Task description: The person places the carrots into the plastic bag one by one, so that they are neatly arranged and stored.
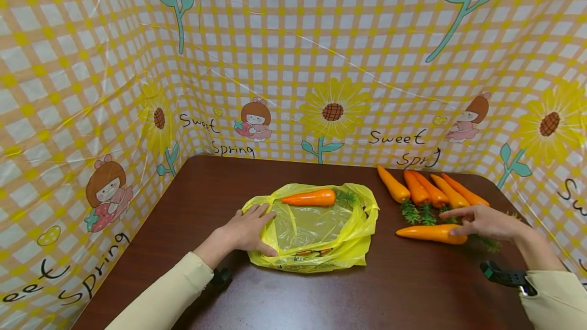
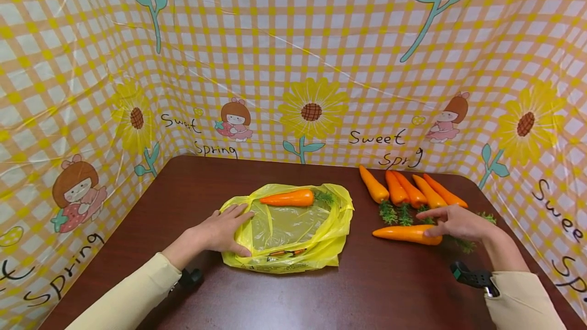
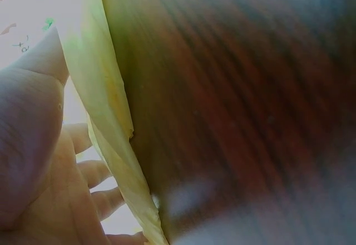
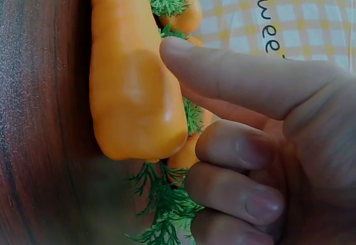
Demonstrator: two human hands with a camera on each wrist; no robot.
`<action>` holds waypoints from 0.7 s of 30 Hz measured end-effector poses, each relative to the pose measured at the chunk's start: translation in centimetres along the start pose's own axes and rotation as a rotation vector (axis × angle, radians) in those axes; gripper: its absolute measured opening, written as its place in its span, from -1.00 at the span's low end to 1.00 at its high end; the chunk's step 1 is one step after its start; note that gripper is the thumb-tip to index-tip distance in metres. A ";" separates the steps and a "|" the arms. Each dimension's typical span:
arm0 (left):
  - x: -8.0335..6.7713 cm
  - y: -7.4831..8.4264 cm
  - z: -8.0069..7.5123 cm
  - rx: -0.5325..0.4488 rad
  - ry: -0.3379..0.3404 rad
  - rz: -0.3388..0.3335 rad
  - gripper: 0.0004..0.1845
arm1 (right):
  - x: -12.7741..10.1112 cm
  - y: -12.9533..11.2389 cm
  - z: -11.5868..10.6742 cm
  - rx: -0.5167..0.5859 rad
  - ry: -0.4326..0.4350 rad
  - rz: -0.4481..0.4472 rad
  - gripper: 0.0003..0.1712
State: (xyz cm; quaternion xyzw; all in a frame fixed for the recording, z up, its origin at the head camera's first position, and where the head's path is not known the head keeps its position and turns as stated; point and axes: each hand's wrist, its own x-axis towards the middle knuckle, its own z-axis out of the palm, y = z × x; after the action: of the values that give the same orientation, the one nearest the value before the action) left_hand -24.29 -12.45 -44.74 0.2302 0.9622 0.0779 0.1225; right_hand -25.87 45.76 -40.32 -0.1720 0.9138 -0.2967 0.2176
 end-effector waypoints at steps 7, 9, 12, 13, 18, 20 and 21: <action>0.1 -0.1 0.1 0.010 0.009 0.004 0.14 | 0.2 0.3 0.1 -0.052 0.009 0.016 -0.36; 0.1 -0.1 0.1 0.010 0.010 0.006 0.14 | 0.1 0.3 0.1 -0.041 0.012 0.023 -0.35; 0.1 -0.1 0.1 0.011 0.006 0.008 0.14 | 0.1 0.1 0.2 -0.029 0.008 0.028 -0.36; 0.0 -0.1 0.0 0.010 0.007 0.009 0.14 | 0.1 0.0 0.1 -0.038 0.008 0.029 -0.37; 0.0 -0.1 -0.1 0.003 0.008 0.008 0.14 | 0.1 -0.3 0.1 -0.066 -0.009 0.029 -0.39; -0.1 -0.1 -0.1 0.002 0.007 0.009 0.14 | 0.2 -0.3 0.1 -0.062 -0.010 0.050 -0.38; -0.1 -0.1 0.0 0.005 0.005 0.009 0.14 | 0.1 -0.3 0.1 -0.065 -0.007 0.061 -0.37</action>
State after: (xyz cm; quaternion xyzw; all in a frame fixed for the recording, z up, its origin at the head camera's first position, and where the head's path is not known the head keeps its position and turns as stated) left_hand -24.29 -12.55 -44.71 0.2346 0.9617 0.0768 0.1190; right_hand -25.90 45.43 -40.20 -0.1523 0.9270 -0.2593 0.2242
